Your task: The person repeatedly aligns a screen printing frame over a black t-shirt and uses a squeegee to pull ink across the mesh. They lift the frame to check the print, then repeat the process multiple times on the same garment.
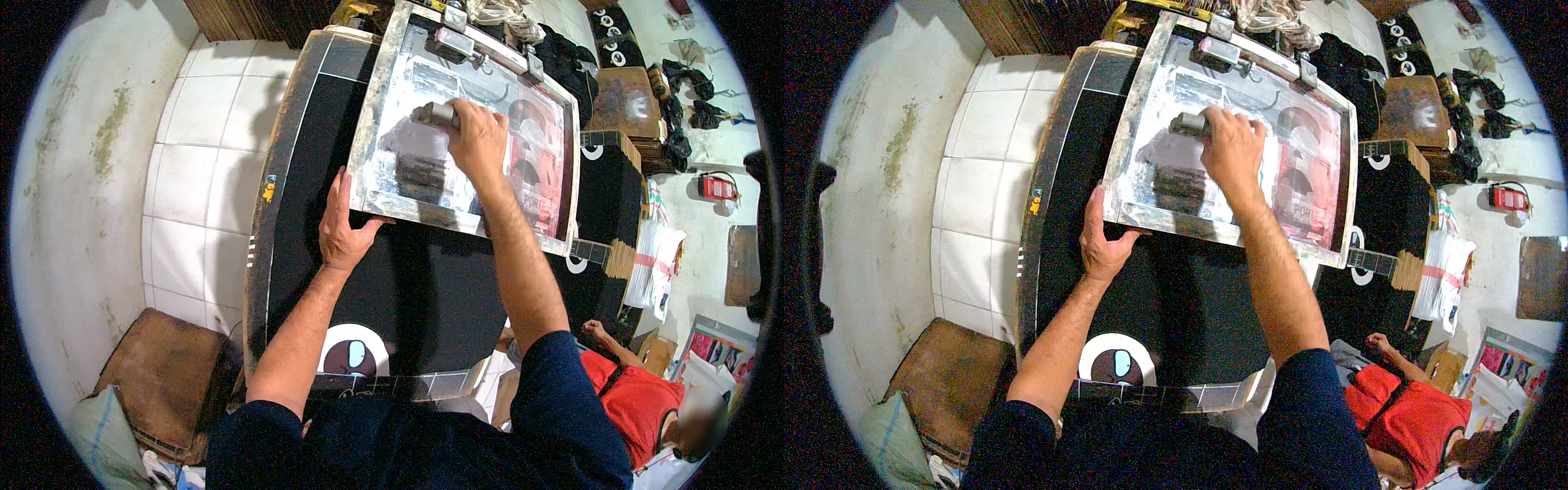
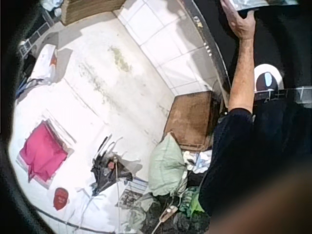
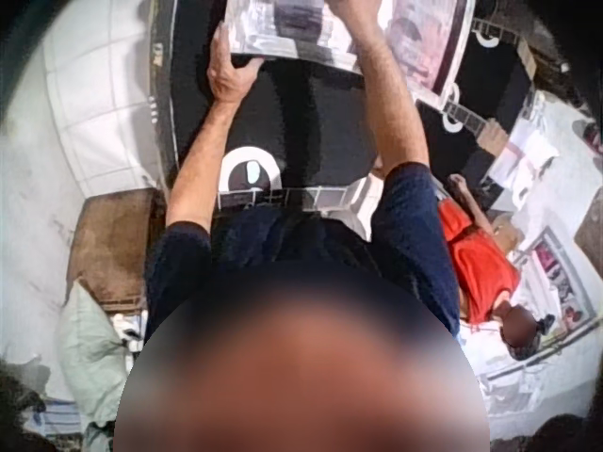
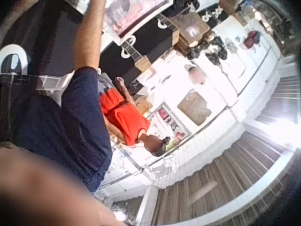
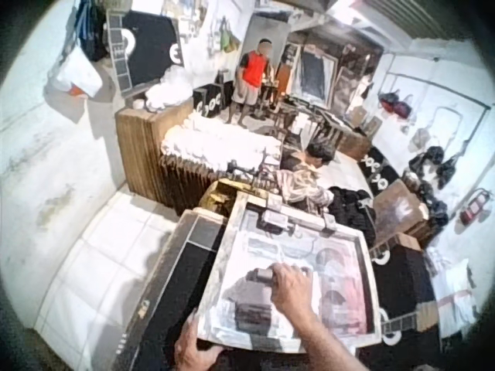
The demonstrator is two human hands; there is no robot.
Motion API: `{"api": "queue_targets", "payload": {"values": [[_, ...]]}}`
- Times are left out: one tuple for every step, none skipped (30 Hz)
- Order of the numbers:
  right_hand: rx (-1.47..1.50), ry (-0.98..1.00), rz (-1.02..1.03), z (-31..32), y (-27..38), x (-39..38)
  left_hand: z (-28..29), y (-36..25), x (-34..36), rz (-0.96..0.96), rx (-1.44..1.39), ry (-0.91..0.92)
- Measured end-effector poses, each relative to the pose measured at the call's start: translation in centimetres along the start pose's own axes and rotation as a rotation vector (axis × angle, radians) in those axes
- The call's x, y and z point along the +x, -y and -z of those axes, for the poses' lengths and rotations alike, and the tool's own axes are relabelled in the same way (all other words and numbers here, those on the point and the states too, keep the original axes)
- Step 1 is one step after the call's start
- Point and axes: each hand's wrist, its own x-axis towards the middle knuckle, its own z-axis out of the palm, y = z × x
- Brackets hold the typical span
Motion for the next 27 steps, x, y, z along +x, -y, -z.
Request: {"api": "queue_targets", "payload": {"values": [[0.045,0.036,-0.013,0.3,-0.6,1.3,0.0,-0.1,0.0,0.006,-0.029,-0.005],[0.074,0.108,-0.049,0.7,-0.9,2.2,-0.1,-0.2,0.0,0.007,0.001,0.003],[0.065,0.106,-0.031,1.2,-1.0,2.7,0.0,-0.2,0.1,0.007,0.017,0.015],[0.080,0.108,0.000,1.6,-0.9,2.9,0.1,-0.3,0.1,0.004,0.036,0.021],[0.075,0.117,-0.002,2.1,-0.7,2.6,0.1,-0.3,0.2,0.016,0.034,0.029],[0.074,0.135,-0.007,2.5,-0.5,2.0,0.2,-0.4,0.2,0.027,0.033,0.037],[0.128,0.275,-0.065,2.7,-0.2,1.6,0.2,-0.4,0.2,0.038,0.031,0.048],[0.159,0.282,0.020,2.8,0.0,1.0,0.3,-0.3,0.2,0.035,0.034,0.048],[0.131,0.256,0.048,2.6,0.1,0.8,0.3,-0.3,0.2,0.029,0.036,0.048],[0.106,0.220,0.105,2.4,0.1,0.8,0.2,-0.3,0.3,0.020,0.039,0.045],[0.089,0.223,0.087,2.0,-0.3,1.4,0.2,-0.2,0.2,0.024,0.041,0.049],[0.065,0.258,0.056,1.5,-1.0,2.6,0.2,-0.2,0.2,0.029,0.045,0.053],[0.043,0.295,0.022,1.0,-1.7,3.9,0.1,-0.2,0.2,0.035,0.049,0.063],[0.027,0.255,0.017,0.3,-2.3,5.4,0.2,-0.2,0.1,0.030,0.056,0.063],[0.037,0.255,-0.001,-0.1,-3.1,7.2,0.1,-0.2,0.1,0.023,0.062,0.064],[0.045,0.251,-0.017,-0.4,-3.8,8.7,0.1,-0.2,0.1,0.012,0.067,0.063],[0.048,0.240,-0.017,-0.7,-4.2,9.8,0.1,-0.2,0.1,0.008,0.071,0.063],[0.051,0.229,-0.017,-0.9,-4.3,10.4,0.1,-0.2,0.1,0.004,0.073,0.063],[0.031,0.230,-0.042,-1.0,-4.2,10.5,0.1,-0.2,0.1,0.005,0.075,0.066],[0.065,0.200,-0.056,-1.0,-3.9,9.8,0.2,-0.3,0.1,0.006,0.077,0.065],[0.075,0.182,-0.094,-1.0,-3.2,8.5,0.2,-0.3,0.1,0.012,0.076,0.066],[0.083,0.164,-0.132,-1.0,-2.5,6.9,0.2,-0.3,0.1,0.004,0.072,0.059],[0.134,0.117,-0.082,-0.9,-1.6,4.6,0.2,-0.4,0.2,0.018,0.071,0.066],[0.162,0.119,-0.072,-0.7,-0.6,2.2,0.2,-0.4,0.2,0.018,0.069,0.065],[0.173,0.099,-0.030,-0.3,0.2,0.1,0.2,-0.5,0.3,0.018,0.068,0.065],[0.159,0.160,-0.044,0.1,0.7,-1.3,0.2,-0.5,0.3,0.020,0.059,0.061],[0.150,0.162,-0.017,0.6,0.8,-1.8,0.2,-0.6,0.3,0.021,0.051,0.057]]}}
